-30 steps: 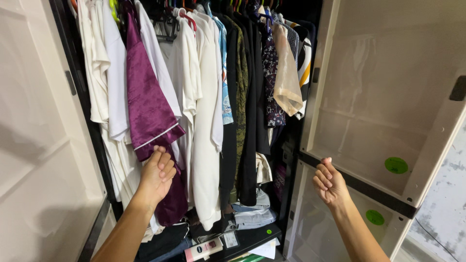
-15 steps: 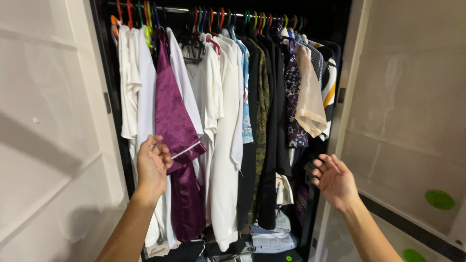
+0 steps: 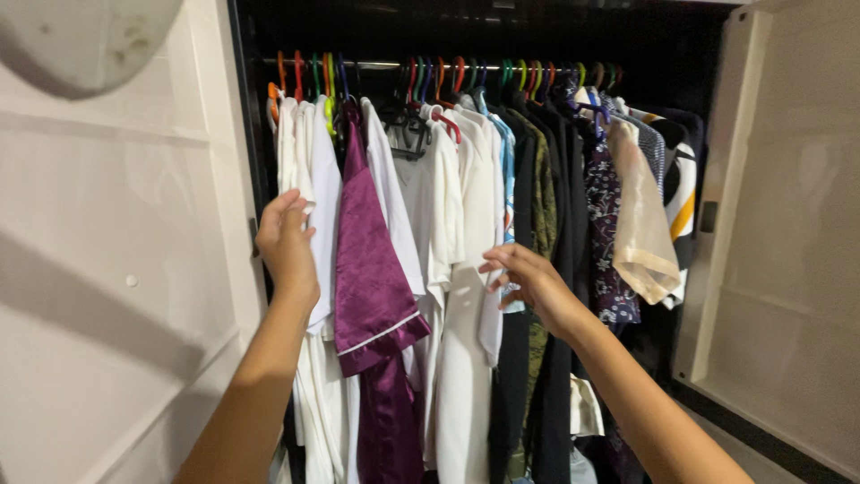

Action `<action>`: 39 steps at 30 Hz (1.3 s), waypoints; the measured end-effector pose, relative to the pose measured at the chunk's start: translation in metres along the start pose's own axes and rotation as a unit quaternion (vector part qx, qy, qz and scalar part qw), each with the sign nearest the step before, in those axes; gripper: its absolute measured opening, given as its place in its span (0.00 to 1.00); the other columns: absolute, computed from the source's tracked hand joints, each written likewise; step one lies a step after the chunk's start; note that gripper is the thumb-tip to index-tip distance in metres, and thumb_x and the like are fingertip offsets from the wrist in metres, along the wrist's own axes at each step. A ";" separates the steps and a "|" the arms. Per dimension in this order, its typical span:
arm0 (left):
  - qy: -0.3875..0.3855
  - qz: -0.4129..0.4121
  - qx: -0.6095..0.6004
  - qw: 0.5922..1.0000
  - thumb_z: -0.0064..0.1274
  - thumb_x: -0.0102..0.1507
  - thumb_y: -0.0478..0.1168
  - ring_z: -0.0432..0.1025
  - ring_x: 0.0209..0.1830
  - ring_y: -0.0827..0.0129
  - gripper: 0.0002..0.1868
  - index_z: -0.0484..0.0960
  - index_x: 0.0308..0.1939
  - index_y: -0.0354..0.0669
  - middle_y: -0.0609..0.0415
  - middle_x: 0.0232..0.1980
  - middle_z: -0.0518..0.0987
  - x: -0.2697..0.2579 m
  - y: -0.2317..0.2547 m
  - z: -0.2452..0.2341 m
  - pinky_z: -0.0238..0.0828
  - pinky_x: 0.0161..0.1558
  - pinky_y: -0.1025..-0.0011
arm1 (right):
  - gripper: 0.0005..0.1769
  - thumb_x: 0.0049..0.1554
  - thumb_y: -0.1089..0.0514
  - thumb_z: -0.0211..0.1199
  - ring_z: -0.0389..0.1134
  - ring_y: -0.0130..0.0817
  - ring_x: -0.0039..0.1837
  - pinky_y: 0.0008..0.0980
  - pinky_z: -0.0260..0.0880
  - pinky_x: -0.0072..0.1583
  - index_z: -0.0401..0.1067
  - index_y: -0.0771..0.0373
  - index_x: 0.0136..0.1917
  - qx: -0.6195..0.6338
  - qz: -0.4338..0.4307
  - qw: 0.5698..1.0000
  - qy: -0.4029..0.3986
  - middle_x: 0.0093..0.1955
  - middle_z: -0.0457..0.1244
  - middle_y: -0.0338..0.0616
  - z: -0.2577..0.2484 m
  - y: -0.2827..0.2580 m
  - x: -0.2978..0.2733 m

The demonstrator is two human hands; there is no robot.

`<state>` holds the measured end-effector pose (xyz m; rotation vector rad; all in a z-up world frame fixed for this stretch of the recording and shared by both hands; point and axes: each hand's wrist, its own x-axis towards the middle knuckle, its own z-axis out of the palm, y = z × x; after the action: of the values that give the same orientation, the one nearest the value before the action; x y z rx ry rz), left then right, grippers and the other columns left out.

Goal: The person removes multiple garments from a closet, one at a time, and places them on a nearby surface. The items include shirts, pants, and a robe, each taken off a hanger and set down on a blue mat.

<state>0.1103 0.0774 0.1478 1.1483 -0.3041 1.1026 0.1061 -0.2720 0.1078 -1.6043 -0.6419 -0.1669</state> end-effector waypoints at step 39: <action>-0.223 0.081 0.220 0.946 0.50 0.64 0.35 0.81 0.49 0.60 0.13 0.83 0.51 0.40 0.45 0.48 0.87 0.055 -0.047 0.061 0.75 0.51 0.70 | 0.34 0.67 0.34 0.32 0.39 0.46 0.84 0.53 0.39 0.78 0.59 0.50 0.77 -0.618 -0.283 0.733 0.019 0.84 0.45 0.37 0.120 -0.064 0.203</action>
<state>0.1944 0.0569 0.1857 1.8053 -0.5279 1.0736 0.2117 -0.0962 0.2395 -2.5862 -1.0795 -1.3147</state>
